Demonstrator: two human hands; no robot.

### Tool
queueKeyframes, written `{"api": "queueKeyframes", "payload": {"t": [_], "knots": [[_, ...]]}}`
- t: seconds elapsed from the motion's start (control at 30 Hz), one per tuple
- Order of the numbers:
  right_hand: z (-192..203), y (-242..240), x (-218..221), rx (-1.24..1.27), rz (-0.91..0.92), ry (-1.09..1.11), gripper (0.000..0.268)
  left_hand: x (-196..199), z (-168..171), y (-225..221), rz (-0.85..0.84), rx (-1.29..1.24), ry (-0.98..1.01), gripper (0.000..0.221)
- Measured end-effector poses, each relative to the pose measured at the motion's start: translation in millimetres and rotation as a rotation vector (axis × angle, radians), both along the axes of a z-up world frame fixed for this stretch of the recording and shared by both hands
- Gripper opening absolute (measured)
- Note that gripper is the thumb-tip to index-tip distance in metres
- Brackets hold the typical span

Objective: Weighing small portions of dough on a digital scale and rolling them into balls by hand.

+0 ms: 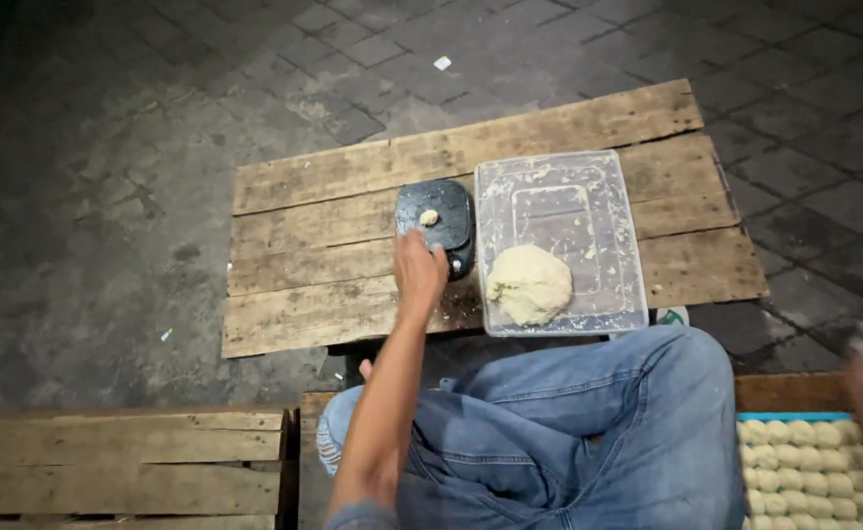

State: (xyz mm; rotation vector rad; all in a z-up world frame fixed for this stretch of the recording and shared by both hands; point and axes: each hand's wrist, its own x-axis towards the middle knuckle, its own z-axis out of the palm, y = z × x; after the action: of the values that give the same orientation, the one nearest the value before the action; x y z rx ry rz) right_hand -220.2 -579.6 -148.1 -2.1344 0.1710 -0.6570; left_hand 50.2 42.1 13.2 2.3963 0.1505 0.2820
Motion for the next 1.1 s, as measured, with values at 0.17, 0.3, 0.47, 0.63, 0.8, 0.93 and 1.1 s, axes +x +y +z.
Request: {"api": "queueKeyframes", "payload": {"t": [0.17,0.3,0.47,0.63,0.8,0.93,1.1], "knots": [[136,179,114,-0.525,-0.11,0.001,0.027,17,-40,30,0.242,0.027,0.103,0.032],[115,221,187,-0.319,-0.019,0.347,0.039,17,-67,47,0.374,0.099,0.112,0.03],[108,262,243,-0.291,-0.037,0.381,0.036,32,-67,50,0.359,0.076,0.317,0.027],[108,351,309,-0.101,0.16,0.432,0.033,38,-77,49,0.352,0.033,0.355,0.028],[71,419,370,-0.172,0.359,0.597,0.038,38,-72,56,0.343,-0.07,0.338,0.028],[52,442,393,-0.235,0.367,0.684,0.041,36,-55,51,0.331,-0.13,0.31,0.028],[58,453,396,-0.231,0.338,0.726,0.042,37,-57,51,0.322,-0.139,0.281,0.031]]}}
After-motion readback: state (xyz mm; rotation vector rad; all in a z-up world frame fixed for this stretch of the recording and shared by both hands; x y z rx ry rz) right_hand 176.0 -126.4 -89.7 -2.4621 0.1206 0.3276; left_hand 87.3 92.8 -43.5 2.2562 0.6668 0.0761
